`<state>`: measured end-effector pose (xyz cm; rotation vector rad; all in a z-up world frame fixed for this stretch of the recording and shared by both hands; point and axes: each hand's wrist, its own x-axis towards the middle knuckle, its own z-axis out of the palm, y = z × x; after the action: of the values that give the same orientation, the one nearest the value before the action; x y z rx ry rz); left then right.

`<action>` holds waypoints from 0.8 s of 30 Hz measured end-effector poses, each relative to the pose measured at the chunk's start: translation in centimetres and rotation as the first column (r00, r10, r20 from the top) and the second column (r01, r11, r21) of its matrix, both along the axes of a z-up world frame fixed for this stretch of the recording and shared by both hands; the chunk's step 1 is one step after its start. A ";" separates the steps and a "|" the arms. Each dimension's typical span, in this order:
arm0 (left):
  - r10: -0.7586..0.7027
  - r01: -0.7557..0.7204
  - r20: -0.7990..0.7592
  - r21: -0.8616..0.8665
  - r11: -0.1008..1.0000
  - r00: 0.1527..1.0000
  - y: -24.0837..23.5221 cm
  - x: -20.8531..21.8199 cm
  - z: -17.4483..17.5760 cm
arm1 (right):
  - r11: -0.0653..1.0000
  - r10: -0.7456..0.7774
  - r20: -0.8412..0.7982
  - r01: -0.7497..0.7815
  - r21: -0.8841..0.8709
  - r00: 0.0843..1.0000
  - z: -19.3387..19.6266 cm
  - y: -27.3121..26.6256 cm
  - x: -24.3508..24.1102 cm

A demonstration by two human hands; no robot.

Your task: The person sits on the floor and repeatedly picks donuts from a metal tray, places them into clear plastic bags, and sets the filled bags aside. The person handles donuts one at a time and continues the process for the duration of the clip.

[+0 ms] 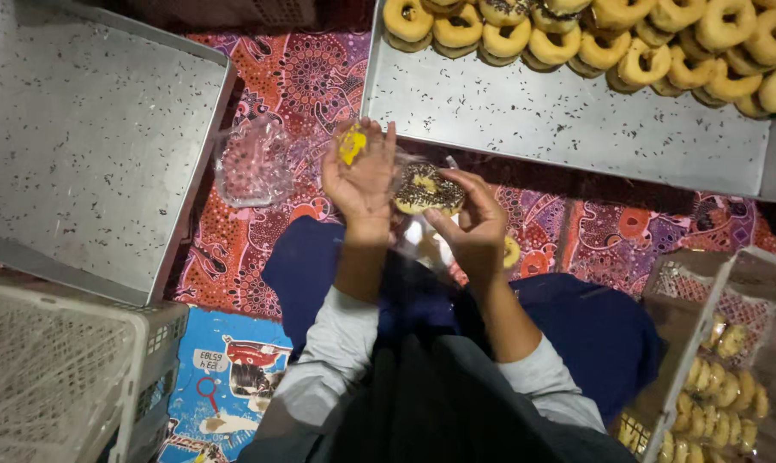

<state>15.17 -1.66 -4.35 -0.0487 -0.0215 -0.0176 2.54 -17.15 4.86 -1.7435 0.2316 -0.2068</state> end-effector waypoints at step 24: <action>-0.080 0.077 0.036 0.058 0.995 0.996 -2.2 -4.4 2.4 | 0.945 0.107 0.356 0.017 -0.327 0.929 0.9 0.6 -3.5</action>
<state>10.78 -3.87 -1.94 0.0070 -0.0578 -0.0978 -1.00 -16.57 5.76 -1.9933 -0.1285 -0.5599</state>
